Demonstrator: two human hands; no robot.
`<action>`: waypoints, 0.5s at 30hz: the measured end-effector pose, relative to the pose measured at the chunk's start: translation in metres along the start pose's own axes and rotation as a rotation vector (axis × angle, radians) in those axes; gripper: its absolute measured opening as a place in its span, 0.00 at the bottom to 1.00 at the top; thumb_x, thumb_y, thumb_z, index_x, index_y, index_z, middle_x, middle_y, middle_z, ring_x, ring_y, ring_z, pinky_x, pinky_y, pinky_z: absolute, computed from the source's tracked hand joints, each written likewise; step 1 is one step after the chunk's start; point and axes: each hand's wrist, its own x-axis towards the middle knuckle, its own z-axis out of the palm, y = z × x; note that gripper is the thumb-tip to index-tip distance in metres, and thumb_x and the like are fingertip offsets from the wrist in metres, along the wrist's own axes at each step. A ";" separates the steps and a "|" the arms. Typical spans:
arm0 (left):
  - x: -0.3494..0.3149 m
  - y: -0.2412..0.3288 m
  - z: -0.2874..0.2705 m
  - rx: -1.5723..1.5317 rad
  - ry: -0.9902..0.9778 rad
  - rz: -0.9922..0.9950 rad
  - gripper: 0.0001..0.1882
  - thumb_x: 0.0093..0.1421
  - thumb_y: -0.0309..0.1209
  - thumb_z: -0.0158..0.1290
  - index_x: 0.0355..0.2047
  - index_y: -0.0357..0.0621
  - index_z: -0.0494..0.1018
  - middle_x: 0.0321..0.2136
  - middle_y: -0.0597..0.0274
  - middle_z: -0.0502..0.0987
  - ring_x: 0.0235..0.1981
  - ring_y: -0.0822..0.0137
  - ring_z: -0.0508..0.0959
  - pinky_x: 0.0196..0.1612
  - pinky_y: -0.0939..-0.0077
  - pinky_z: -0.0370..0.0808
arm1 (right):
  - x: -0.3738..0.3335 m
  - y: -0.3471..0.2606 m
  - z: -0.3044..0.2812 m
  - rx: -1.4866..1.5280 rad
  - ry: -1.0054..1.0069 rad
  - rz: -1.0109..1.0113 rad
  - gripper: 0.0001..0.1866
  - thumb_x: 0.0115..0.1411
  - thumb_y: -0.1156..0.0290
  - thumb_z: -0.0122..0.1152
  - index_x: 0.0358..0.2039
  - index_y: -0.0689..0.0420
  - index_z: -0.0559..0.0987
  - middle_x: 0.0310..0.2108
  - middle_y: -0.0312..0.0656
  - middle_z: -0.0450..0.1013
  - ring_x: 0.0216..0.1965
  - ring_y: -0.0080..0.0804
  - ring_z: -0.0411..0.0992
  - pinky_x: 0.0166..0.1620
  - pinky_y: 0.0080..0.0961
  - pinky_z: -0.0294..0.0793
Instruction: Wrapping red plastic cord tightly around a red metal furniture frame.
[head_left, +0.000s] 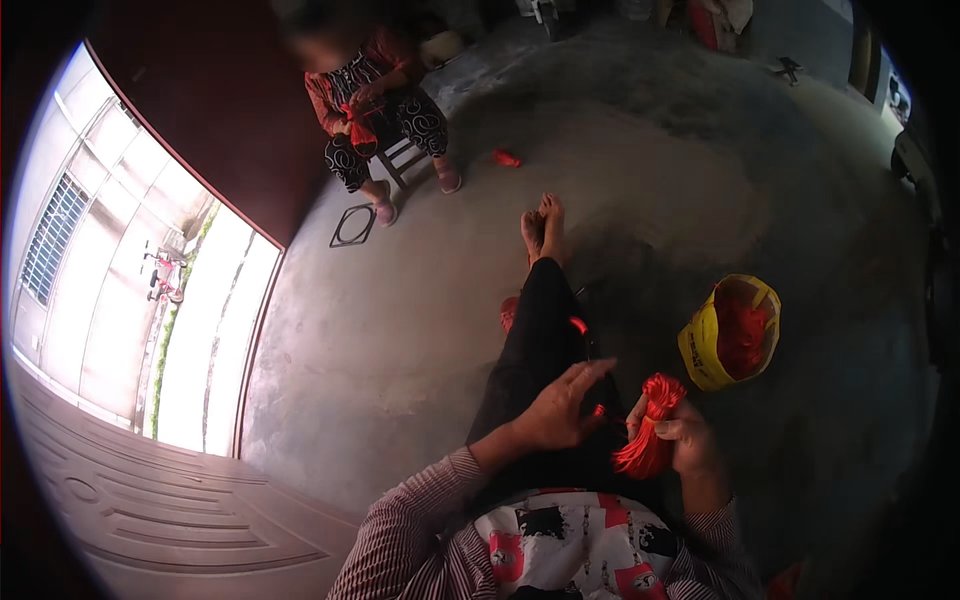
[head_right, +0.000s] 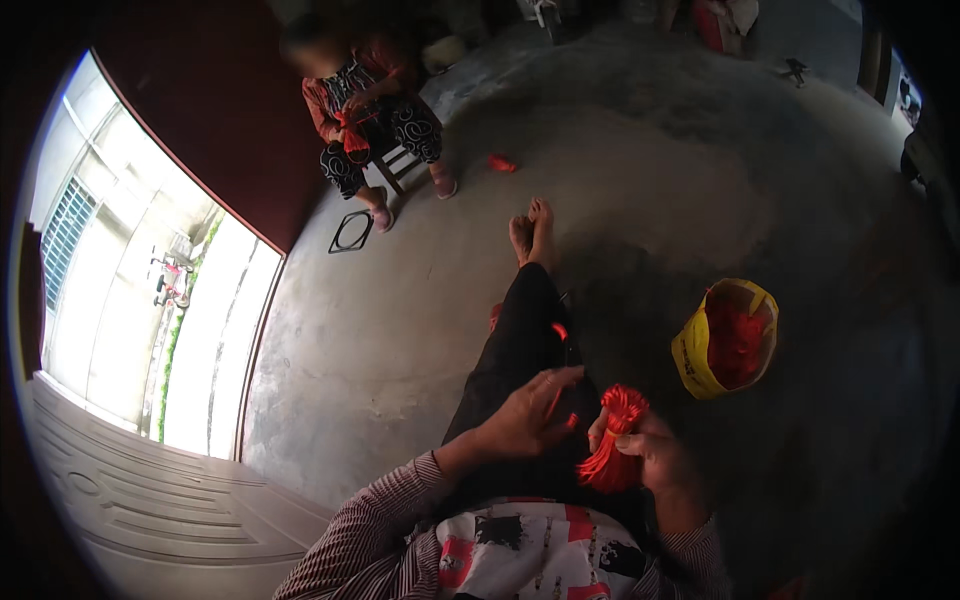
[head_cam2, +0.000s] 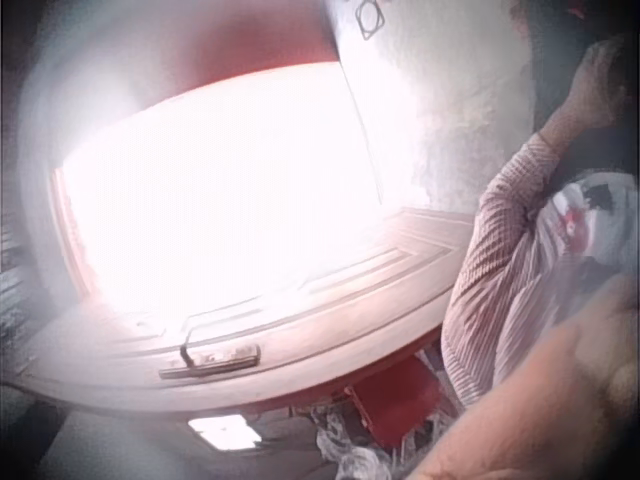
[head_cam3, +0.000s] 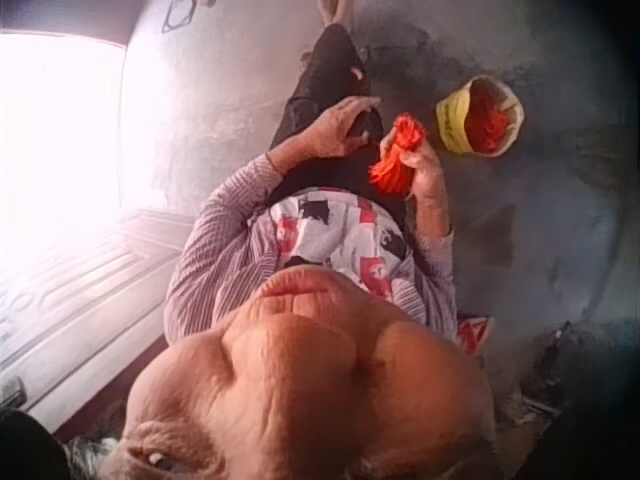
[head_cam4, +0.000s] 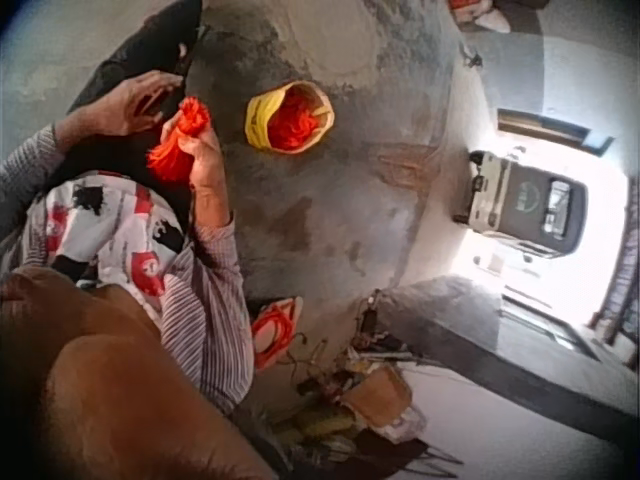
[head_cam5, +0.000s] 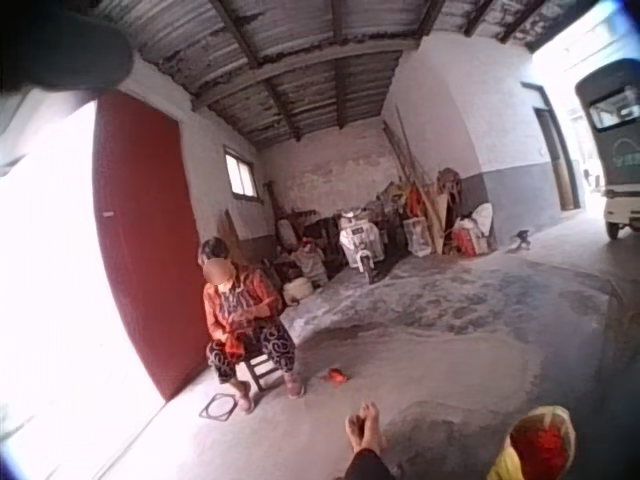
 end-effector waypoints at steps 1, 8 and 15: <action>-0.001 0.005 0.012 0.030 -0.055 0.083 0.36 0.49 0.23 0.61 0.59 0.42 0.61 0.48 0.50 0.73 0.48 0.53 0.76 0.47 0.67 0.75 | -0.002 -0.003 -0.002 -0.028 -0.021 0.014 0.20 0.48 0.74 0.55 0.43 0.65 0.72 0.38 0.43 0.72 0.39 0.33 0.73 0.48 0.30 0.71; 0.006 -0.007 0.034 -0.066 0.327 -0.271 0.11 0.53 0.29 0.62 0.33 0.37 0.75 0.24 0.54 0.78 0.23 0.60 0.80 0.29 0.70 0.76 | 0.003 -0.006 -0.029 -0.745 -0.327 -0.078 0.17 0.51 0.74 0.66 0.43 0.58 0.79 0.38 0.35 0.71 0.42 0.26 0.71 0.45 0.23 0.70; -0.015 -0.039 0.036 0.086 0.255 -0.464 0.09 0.53 0.33 0.60 0.31 0.42 0.76 0.30 0.51 0.76 0.34 0.53 0.79 0.37 0.63 0.77 | 0.029 0.029 -0.062 -1.653 0.036 0.093 0.12 0.51 0.72 0.59 0.38 0.50 0.83 0.37 0.44 0.72 0.39 0.42 0.74 0.43 0.35 0.74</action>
